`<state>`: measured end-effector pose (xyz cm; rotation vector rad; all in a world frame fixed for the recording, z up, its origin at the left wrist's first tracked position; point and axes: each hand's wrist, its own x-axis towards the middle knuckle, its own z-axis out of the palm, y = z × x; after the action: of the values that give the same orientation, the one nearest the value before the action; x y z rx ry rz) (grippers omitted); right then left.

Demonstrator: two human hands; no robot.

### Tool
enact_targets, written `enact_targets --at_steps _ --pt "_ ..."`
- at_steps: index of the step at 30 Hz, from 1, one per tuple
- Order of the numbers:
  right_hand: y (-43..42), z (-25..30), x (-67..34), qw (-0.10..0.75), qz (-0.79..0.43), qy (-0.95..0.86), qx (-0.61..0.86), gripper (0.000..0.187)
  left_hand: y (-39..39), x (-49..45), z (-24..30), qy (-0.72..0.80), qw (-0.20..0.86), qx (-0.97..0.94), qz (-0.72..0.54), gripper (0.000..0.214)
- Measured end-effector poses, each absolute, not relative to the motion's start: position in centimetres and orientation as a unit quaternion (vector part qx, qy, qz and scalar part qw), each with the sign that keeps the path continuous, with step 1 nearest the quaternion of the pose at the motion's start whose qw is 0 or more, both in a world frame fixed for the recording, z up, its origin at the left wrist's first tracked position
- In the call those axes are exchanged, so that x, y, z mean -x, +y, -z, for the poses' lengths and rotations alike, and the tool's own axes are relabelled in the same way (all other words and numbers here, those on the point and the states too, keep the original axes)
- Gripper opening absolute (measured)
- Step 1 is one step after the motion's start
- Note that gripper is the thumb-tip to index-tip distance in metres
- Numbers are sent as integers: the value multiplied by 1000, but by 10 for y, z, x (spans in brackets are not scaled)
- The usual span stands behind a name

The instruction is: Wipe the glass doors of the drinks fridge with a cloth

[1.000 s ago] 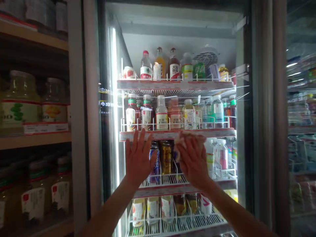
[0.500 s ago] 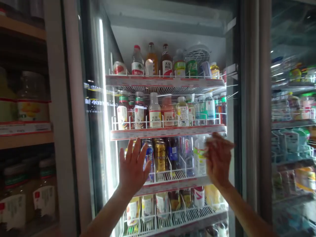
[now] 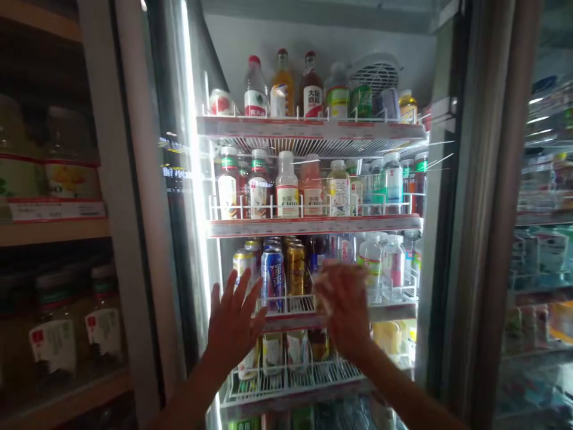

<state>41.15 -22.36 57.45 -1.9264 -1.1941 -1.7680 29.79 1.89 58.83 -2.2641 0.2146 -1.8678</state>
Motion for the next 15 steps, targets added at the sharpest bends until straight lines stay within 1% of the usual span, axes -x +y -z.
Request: enact_targets --at_steps 2,3,4,6,7,8,9,11,12,13,14,15 --pt "-206 -581 -402 70 583 -495 640 58 29 -291 -581 58 122 771 622 68" --pt "-198 -590 -399 66 587 -498 635 56 35 -288 -577 48 136 773 617 69" --pt "-193 -601 -398 83 600 -474 639 56 41 -284 -575 38 148 775 613 71" --pt "-182 -624 -397 156 633 -371 662 57 51 -277 -570 20 162 778 607 73" --pt "-177 -633 -396 172 637 -344 669 58 55 -273 -568 13 163 779 606 73" --pt "-171 -638 -394 158 631 -358 670 59 59 -270 -567 6 163 778 607 72" --pt "-164 -641 -391 118 617 -407 663 60 63 -266 -567 -3 162 777 609 72" --pt "-150 -644 -382 6 568 -544 618 61 70 -258 -567 -18 162 773 614 71" --pt "-143 -648 -378 -30 549 -586 596 62 74 -255 -568 -23 163 770 617 70" --pt "-135 -655 -374 -35 544 -597 589 63 77 -251 -569 -27 166 767 619 69" --pt "-128 -664 -372 -12 553 -579 600 63 80 -248 -570 -29 171 767 618 67" --pt "-122 -675 -369 31 570 -539 619 63 83 -244 -571 -32 175 768 615 65"
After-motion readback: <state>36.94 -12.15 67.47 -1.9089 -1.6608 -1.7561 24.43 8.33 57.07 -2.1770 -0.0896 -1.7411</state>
